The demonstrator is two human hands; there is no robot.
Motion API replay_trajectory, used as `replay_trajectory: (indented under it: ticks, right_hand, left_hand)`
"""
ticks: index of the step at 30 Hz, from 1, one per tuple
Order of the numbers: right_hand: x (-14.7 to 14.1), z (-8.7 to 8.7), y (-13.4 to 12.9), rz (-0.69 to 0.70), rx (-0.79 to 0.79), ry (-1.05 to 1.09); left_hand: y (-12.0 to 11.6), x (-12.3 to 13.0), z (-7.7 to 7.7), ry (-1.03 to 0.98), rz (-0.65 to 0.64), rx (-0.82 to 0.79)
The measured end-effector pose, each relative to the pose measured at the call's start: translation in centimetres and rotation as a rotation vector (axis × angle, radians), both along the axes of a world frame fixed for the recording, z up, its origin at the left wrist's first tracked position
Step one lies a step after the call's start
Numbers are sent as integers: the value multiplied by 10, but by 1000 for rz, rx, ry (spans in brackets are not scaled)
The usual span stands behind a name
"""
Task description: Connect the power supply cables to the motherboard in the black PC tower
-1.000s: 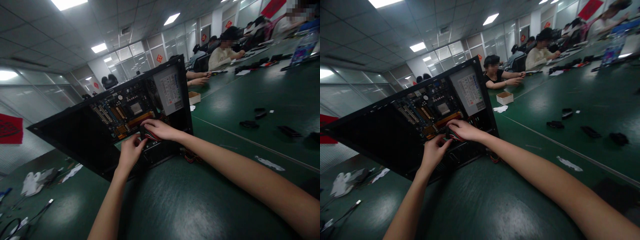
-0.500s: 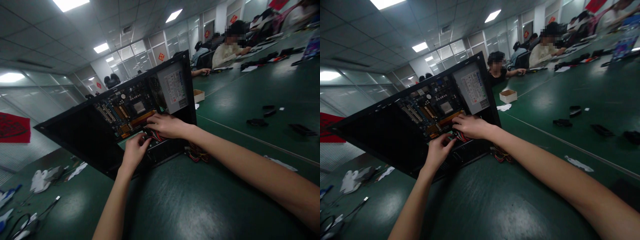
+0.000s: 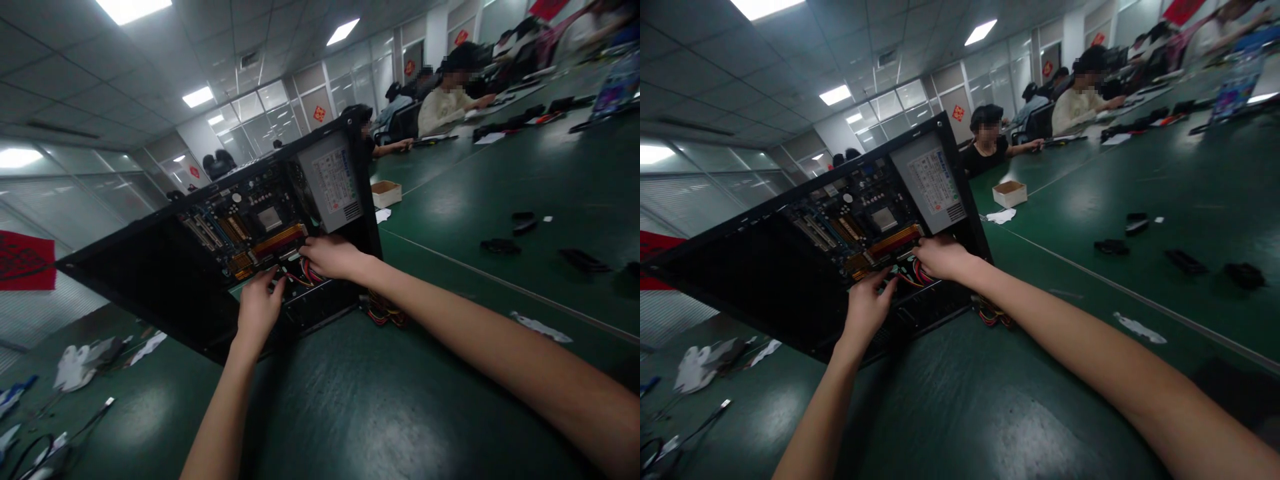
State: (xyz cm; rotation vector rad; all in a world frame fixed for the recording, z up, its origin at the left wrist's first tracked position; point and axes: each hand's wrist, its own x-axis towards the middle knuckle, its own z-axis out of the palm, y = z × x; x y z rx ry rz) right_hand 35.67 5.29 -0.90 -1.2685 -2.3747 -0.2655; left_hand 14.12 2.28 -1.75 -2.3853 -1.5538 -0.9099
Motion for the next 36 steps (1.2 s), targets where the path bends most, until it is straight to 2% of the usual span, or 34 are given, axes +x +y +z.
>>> replay_trajectory:
  ticks: [3, 9, 14, 17, 21, 25, 36]
  right_hand:
    - [-1, 2, -3, -39, -12, 45]
    - [-1, 7, -7, -106, -21, 55]
    - [-3, 12, 6, -94, -27, 39]
    - [-8, 13, 11, -68, -43, 30]
    - [-13, 11, 12, -74, -80, -34]
    - [-13, 9, 15, -95, -91, -78]
    - [-13, 4, 17, -54, -86, -58]
  left_hand:
    - [5, 1, 5, 50, -9, 19]
    - [26, 7, 25, 279, -3, 43]
    - [37, 10, 25, 127, -76, 189]
    - [43, 8, 22, 102, -12, 144]
    - [50, 7, 23, 256, 129, 33]
    - [48, 11, 24, 387, 110, -13]
    - [44, 14, 23, 321, 229, -81]
